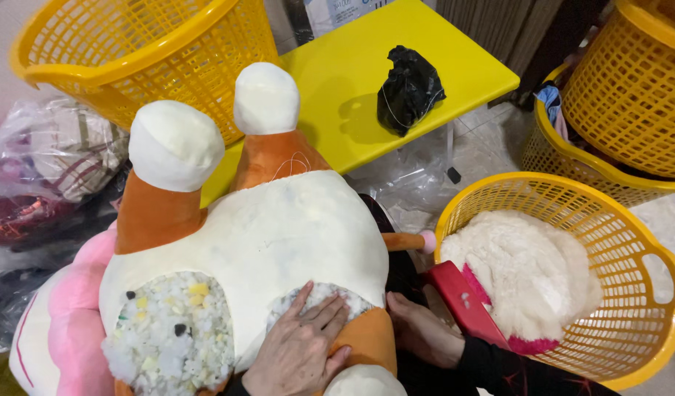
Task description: The person sits on the floor and sews the opening of a large plush toy using a needle and thread. They pull the thread through the fabric repeatedly to close the seam while holding the toy steady on their lap.
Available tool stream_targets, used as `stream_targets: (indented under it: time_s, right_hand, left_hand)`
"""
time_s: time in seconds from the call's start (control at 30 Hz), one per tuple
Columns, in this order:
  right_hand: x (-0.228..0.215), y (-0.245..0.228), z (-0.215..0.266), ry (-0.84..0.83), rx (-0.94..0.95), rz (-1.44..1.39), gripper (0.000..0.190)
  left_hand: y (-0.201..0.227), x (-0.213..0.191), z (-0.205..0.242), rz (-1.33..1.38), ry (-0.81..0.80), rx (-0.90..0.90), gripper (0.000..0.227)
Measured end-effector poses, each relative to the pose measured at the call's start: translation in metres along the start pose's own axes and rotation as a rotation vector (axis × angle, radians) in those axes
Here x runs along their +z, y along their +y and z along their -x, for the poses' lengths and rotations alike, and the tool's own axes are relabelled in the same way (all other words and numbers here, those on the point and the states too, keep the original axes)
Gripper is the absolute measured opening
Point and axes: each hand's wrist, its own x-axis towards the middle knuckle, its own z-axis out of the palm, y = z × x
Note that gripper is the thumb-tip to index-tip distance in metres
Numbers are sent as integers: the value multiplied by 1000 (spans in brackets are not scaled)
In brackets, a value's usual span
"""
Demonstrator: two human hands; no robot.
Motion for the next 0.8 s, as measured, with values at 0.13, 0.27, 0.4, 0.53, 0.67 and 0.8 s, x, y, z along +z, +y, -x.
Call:
stream_targets:
  time_s: [0.13, 0.27, 0.4, 0.53, 0.67, 0.8]
  right_hand:
    - [-4, -6, -17, 69, -82, 39, 49]
    - [-21, -34, -21, 9, -335, 965, 48]
    - [-13, -47, 12, 263, -708, 1313, 26]
    - [18, -58, 16, -39, -1117, 1561, 33]
    - [34, -72, 4, -104, -1176, 1740, 28]
    - [34, -75, 2, -101, -1131, 1629, 13]
  left_hand:
    - [-6, 7, 2, -41, 134, -24, 59]
    - [-7, 23, -3, -18, 121, -34, 57]
    - [-8, 29, 0, 8, 111, -45, 57]
    - [-6, 28, -1, -10, 117, -29, 57]
    - [-5, 25, -2, 6, 92, -41, 57]
    - [-5, 26, 0, 16, 105, -40, 57]
